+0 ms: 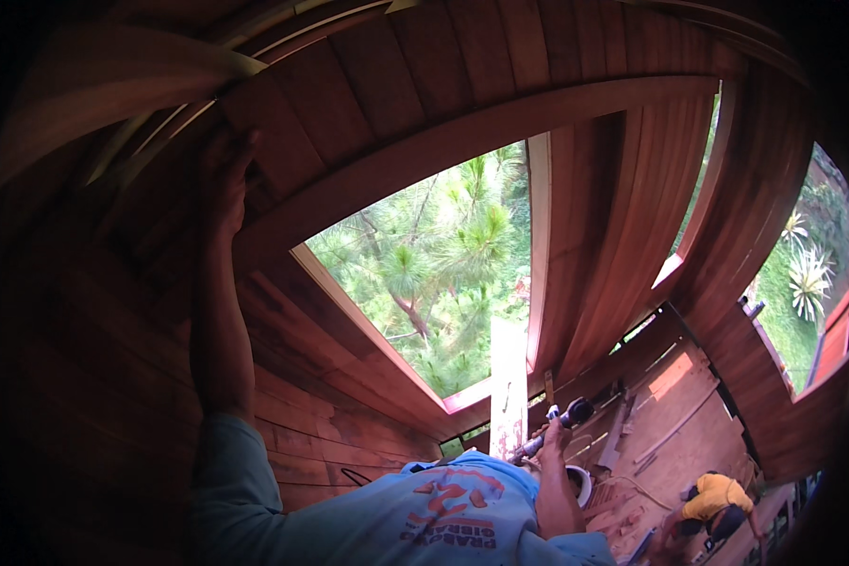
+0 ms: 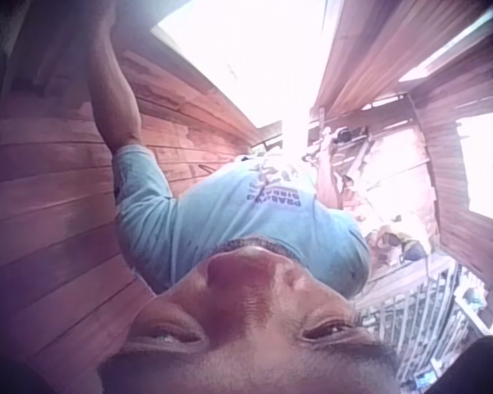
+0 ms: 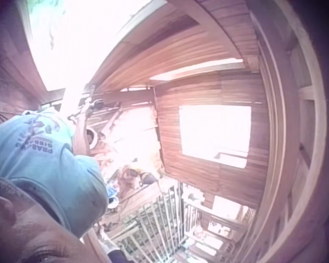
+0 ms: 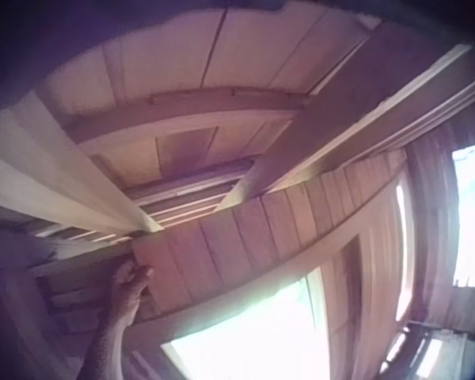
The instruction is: The person installs wooden panels on a curved ceiling using a nail gun. They position each panel, secure it with nails, and occasionally reload the nail gun. Other workers are visible in the background.
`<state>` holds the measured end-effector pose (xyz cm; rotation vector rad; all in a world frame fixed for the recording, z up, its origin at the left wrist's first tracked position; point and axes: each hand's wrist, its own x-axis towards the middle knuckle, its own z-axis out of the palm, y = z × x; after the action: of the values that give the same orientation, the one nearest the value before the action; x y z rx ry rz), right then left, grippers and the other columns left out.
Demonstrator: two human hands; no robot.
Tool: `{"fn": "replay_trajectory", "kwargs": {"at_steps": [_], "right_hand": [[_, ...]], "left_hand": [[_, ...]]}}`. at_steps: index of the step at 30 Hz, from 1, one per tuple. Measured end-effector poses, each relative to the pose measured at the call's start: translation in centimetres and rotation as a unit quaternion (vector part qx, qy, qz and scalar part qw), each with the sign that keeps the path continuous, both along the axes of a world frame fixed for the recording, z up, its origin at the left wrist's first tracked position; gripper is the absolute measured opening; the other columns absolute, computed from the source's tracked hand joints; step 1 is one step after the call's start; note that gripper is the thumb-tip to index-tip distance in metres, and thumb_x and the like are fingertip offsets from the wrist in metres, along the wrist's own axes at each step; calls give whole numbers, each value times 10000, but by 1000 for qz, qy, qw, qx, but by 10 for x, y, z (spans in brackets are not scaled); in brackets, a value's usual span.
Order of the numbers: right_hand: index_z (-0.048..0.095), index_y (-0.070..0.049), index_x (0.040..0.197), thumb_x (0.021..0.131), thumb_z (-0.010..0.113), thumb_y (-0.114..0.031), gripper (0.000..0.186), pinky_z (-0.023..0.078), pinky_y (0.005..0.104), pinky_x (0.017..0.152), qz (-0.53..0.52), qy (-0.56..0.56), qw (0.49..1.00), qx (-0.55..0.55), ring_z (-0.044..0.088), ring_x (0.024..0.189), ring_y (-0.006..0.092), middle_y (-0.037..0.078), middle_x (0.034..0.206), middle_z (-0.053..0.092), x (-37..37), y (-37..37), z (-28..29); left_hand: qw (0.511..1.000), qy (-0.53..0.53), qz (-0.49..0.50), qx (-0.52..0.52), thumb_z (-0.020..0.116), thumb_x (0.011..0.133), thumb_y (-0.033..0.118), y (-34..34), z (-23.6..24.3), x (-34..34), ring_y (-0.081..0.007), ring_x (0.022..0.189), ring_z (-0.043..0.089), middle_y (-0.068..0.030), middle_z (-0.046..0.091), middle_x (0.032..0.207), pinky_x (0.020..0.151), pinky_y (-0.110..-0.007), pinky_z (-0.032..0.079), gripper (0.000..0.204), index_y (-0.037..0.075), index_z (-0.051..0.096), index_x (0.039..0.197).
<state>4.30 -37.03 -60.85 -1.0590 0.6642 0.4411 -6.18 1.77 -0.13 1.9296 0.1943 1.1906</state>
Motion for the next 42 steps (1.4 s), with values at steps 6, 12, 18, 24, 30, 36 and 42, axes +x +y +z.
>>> {"fn": "replay_trajectory", "kwargs": {"at_steps": [6, 12, 18, 24, 30, 36, 42], "right_hand": [[473, -27, 807, 848, 586, -199, 210, 502, 370, 402, -11, 3, 1000, -6, 501, 409, 190, 60, 561, 477, -1, 4, -3], [477, -36, 764, 853, 604, -216, 237, 489, 358, 390, -13, 2, 1000, -2, 487, 397, 180, 51, 550, 468, -1, 3, 3], [479, -35, 814, 862, 602, -209, 219, 485, 361, 403, -12, 3, 1000, -9, 489, 403, 183, 51, 558, 470, 0, 5, 8], [486, -27, 858, 855, 573, -196, 190, 514, 379, 419, -5, 0, 1000, -4, 512, 419, 194, 58, 571, 487, 0, 4, 10], [482, -32, 811, 852, 585, -191, 194, 493, 370, 400, -4, -11, 1000, -2, 503, 402, 192, 54, 562, 477, 2, 6, 3], [483, -80, 783, 871, 555, -174, 147, 443, 326, 385, 47, -109, 993, 1, 459, 386, 150, 15, 543, 442, -2, 21, 59], [520, -37, 1229, 831, 484, -98, 405, 405, 284, 391, 161, -246, 955, 31, 433, 405, 116, -4, 583, 430, 9, 43, 137]], "left_hand": [[1000, 1, -8, 5, 712, 891, 320, -6, 4, -3, -27, 826, 537, 48, 592, 952, 672, -214, 465, 310, 120, 617, 1107], [1000, -2, 4, -17, 716, 888, 319, -6, 6, -1, -24, 827, 538, 52, 592, 946, 672, -215, 470, 310, 123, 622, 1110], [1000, 2, -2, 3, 711, 893, 314, -2, 7, -1, -20, 839, 539, 53, 591, 958, 668, -216, 469, 306, 125, 616, 1114], [1000, 3, 2, -7, 710, 896, 297, -6, 6, -1, -12, 815, 524, 58, 587, 935, 647, -207, 459, 281, 116, 618, 1091], [1000, -13, 2, 4, 727, 881, 283, -3, 5, -5, -12, 747, 517, 49, 592, 895, 609, -196, 436, 261, 108, 634, 1051], [999, 37, 28, -24, 757, 851, 252, 4, 6, -8, -93, 981, 581, -11, 643, 1090, 768, -288, 485, 368, 109, 630, 1165], [1000, -5, 8, 16, 749, 862, 272, 7, -3, 2, -48, 859, 560, 25, 638, 996, 714, -252, 468, 319, 112, 641, 1115]]}}
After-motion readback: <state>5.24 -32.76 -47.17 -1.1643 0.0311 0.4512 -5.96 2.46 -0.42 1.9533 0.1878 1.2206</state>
